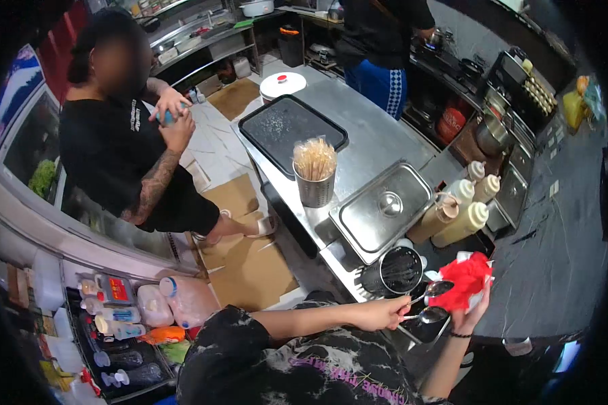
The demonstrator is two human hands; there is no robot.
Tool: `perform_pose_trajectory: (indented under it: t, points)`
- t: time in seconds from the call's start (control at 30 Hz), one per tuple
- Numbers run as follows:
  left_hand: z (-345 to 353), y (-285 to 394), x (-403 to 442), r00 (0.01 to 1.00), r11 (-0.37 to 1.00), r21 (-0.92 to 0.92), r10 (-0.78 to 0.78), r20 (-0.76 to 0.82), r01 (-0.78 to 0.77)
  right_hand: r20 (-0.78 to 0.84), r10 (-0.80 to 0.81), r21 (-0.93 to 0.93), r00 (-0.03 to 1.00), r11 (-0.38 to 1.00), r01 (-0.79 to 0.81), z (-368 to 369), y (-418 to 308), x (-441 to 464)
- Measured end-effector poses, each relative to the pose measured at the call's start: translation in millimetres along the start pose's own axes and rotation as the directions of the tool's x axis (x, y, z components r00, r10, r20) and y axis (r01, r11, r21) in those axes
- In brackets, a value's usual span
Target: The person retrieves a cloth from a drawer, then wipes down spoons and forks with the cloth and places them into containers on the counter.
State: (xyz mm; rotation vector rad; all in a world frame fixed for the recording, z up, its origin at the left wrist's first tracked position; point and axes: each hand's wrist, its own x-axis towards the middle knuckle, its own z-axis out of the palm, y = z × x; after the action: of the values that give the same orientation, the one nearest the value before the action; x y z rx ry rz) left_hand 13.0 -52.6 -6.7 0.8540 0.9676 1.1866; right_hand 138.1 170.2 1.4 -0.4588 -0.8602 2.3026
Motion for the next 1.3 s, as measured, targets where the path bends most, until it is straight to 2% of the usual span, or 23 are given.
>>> perform_pose_trajectory:
  t: [0.07, 0.1, 0.13, 0.17, 0.2, 0.23, 0.27, 0.37, 0.4, 0.6, 0.67, 0.73, 0.8, 0.87, 0.9, 0.93, 1.0, 1.03, 1.07, 1.13, 1.2, 1.27, 1.3]
  points:
    - [-7.8, 8.6, -1.1, 1.000, 0.987, 0.159, 0.008, -0.020, -0.005, 0.041, 0.019, 0.013, 0.999, 1.000, -0.020, 49.7, 16.3, -15.2]
    - [-11.8, 12.1, -1.6, 0.999, 0.950, 0.312, 0.003, -0.038, 0.009, 0.251, 0.082, -0.287, 0.964, 0.958, -0.006, 54.1, 14.1, -19.7]
    - [-16.5, 15.0, -2.9, 0.998, 0.890, 0.456, -0.003, -0.057, 0.028, 0.286, 0.086, -0.521, 0.954, 0.850, 0.080, 54.8, 20.9, -20.9]
    - [-17.7, 9.8, -1.8, 0.997, 0.885, 0.466, 0.012, -0.074, 0.024, 0.394, 0.031, -0.819, 0.918, 0.466, 0.335, 62.9, 23.7, -20.0]
    - [-20.1, 7.4, -2.1, 0.997, 0.884, 0.467, 0.010, -0.076, 0.027, 0.507, 0.039, -0.860, 0.861, -0.051, 0.509, 80.3, 26.8, -20.2]
    - [-24.2, 7.1, -2.0, 0.999, 0.881, 0.472, 0.007, -0.052, 0.019, 0.562, 0.000, -0.806, 0.827, -0.224, 0.548, 70.6, 34.3, -16.2]
    - [-27.9, 6.7, -2.3, 1.000, 0.879, 0.477, 0.007, -0.029, 0.007, 0.610, -0.012, -0.735, 0.793, -0.382, 0.560, 65.2, 40.4, -12.9]
    - [-26.5, -3.3, 0.6, 0.998, 0.824, 0.564, 0.067, -0.022, -0.043, 0.803, 0.089, -0.467, 0.589, -0.522, 0.714, 79.8, 48.3, -8.4]
    - [-24.9, 1.3, -0.8, 0.999, 0.816, 0.577, 0.048, -0.005, -0.036, 0.803, 0.138, -0.453, 0.579, -0.489, 0.745, 83.8, 51.3, -6.4]
    - [-29.5, -4.1, 10.5, 0.972, 0.842, 0.539, 0.102, -0.213, 0.030, 0.807, -0.325, -0.590, 0.492, -0.479, 0.651, 65.0, 81.9, 34.5]
    - [-32.0, -4.6, 18.6, 0.968, 0.808, 0.589, 0.137, -0.208, 0.012, 0.481, -0.605, -0.845, 0.635, -0.125, 0.521, 64.1, 92.1, 44.4]
    - [-30.1, 3.2, 20.9, 0.950, 0.785, 0.620, 0.197, -0.240, -0.006, -0.043, -0.709, -0.815, 0.704, 0.432, 0.385, 68.6, 96.6, 53.2]
    - [-30.0, 9.1, 23.5, 0.941, 0.750, 0.661, 0.238, -0.241, -0.020, -0.248, -0.717, -0.719, 0.652, 0.587, 0.372, 47.5, 86.6, 69.0]
    - [-29.3, 9.7, 29.6, 0.934, 0.715, 0.698, 0.269, -0.234, -0.031, -0.282, -0.845, -0.695, 0.454, 0.506, 0.510, 57.9, 73.7, 80.7]
    - [-29.9, 7.1, 35.7, 0.920, 0.663, 0.748, 0.318, -0.230, -0.042, -0.373, -0.712, -0.697, 0.595, 0.639, 0.327, 56.9, 61.7, 71.1]
    - [-30.7, 4.8, 41.3, 0.903, 0.607, 0.793, 0.366, -0.223, -0.050, -0.455, -0.573, -0.495, 0.682, 0.799, 0.341, 97.6, 54.0, 57.9]
    - [-36.1, 15.7, 42.9, 0.918, 0.642, 0.764, 0.334, -0.215, -0.055, -0.309, -0.543, -0.462, 0.781, 0.803, 0.376, 92.7, 39.3, 60.2]
    - [-39.7, 19.8, 41.7, 0.927, 0.684, 0.726, 0.315, -0.205, -0.072, -0.190, -0.560, -0.592, 0.807, 0.720, 0.361, 101.8, 26.1, 53.4]
    - [-43.2, 23.9, 38.8, 0.937, 0.724, 0.684, 0.293, -0.192, -0.086, -0.079, -0.720, -0.696, 0.689, 0.535, 0.479, 116.5, 19.7, 43.3]
    - [-48.8, 28.4, 28.9, 0.933, 0.793, 0.595, 0.302, -0.197, -0.131, -0.252, -0.632, -0.633, 0.733, 0.680, 0.369, 92.4, -14.3, 33.1]
    - [-50.9, 32.0, 20.1, 0.958, 0.888, 0.431, 0.246, -0.151, -0.160, -0.182, -0.600, -0.532, 0.779, 0.726, 0.435, 70.7, -29.2, 24.3]
    - [-40.4, 30.1, 18.0, 0.967, 0.960, -0.132, 0.253, 0.025, -0.247, -0.110, -0.395, -0.348, 0.912, 0.875, 0.337, 69.5, -7.0, 13.3]
    - [-32.5, 45.0, 12.1, 0.985, 0.956, -0.261, 0.157, 0.065, -0.135, -0.135, -0.361, -0.334, 0.923, 0.893, 0.300, 53.1, 10.7, 14.1]
